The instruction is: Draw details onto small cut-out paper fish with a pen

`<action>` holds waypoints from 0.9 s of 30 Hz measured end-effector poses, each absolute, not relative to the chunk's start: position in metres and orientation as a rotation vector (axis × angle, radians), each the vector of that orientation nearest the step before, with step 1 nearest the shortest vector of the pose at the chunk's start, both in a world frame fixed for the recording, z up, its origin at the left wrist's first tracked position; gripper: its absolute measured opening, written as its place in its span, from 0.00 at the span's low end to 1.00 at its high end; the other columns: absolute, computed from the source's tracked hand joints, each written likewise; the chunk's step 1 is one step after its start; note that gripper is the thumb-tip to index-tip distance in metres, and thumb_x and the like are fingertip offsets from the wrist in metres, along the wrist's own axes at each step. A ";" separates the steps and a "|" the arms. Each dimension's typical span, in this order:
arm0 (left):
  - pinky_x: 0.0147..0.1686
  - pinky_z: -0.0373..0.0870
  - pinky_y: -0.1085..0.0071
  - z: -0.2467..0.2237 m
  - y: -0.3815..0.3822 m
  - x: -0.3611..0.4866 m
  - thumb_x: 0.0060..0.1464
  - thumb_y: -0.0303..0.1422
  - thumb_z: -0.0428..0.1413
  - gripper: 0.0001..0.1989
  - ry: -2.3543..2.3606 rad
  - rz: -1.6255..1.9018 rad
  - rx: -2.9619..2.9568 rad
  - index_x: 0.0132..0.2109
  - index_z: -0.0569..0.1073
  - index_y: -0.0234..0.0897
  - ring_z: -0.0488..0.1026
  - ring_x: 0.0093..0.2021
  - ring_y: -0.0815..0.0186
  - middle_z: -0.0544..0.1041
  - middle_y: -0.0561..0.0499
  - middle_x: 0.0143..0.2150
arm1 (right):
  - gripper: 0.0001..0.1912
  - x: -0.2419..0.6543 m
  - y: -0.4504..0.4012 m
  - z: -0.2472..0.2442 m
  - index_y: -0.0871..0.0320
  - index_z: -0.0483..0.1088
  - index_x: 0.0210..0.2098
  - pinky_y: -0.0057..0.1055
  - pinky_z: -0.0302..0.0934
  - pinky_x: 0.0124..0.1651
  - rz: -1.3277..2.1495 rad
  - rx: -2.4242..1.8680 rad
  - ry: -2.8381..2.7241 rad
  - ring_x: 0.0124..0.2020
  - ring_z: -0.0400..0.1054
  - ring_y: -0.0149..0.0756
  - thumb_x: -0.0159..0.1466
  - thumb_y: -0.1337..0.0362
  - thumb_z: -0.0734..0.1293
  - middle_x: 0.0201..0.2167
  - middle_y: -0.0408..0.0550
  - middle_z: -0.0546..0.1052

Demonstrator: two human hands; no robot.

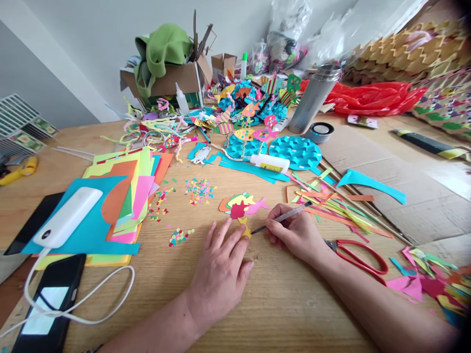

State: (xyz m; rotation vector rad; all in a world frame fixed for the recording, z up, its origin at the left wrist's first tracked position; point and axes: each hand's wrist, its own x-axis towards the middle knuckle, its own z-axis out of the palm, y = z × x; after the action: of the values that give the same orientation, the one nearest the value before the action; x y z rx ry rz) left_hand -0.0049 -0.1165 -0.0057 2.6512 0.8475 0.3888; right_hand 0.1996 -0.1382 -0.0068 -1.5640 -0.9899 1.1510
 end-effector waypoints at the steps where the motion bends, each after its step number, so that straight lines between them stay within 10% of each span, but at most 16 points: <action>1: 0.66 0.50 0.44 -0.006 -0.116 -0.005 0.62 0.32 0.53 0.17 0.846 0.390 2.653 0.56 0.69 0.35 0.52 0.68 0.51 0.67 0.47 0.63 | 0.06 0.199 -0.138 -0.007 0.56 0.64 0.25 0.21 0.56 0.15 1.152 -1.565 -0.992 0.12 0.62 0.27 0.52 0.66 0.67 0.12 0.38 0.70; 27: 0.66 0.50 0.44 -0.006 -0.116 -0.005 0.62 0.32 0.53 0.16 0.853 0.383 2.662 0.56 0.69 0.35 0.53 0.68 0.51 0.68 0.48 0.63 | 0.06 0.199 -0.138 -0.007 0.55 0.64 0.24 0.22 0.56 0.15 1.165 -1.563 -1.004 0.12 0.62 0.28 0.51 0.65 0.68 0.12 0.38 0.69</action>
State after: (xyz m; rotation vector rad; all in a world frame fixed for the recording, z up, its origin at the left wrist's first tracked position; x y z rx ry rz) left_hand -0.0046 -0.1162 -0.0059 2.6622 0.8530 0.3826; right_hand 0.1987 -0.1382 -0.0066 -1.5631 -1.0040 1.1646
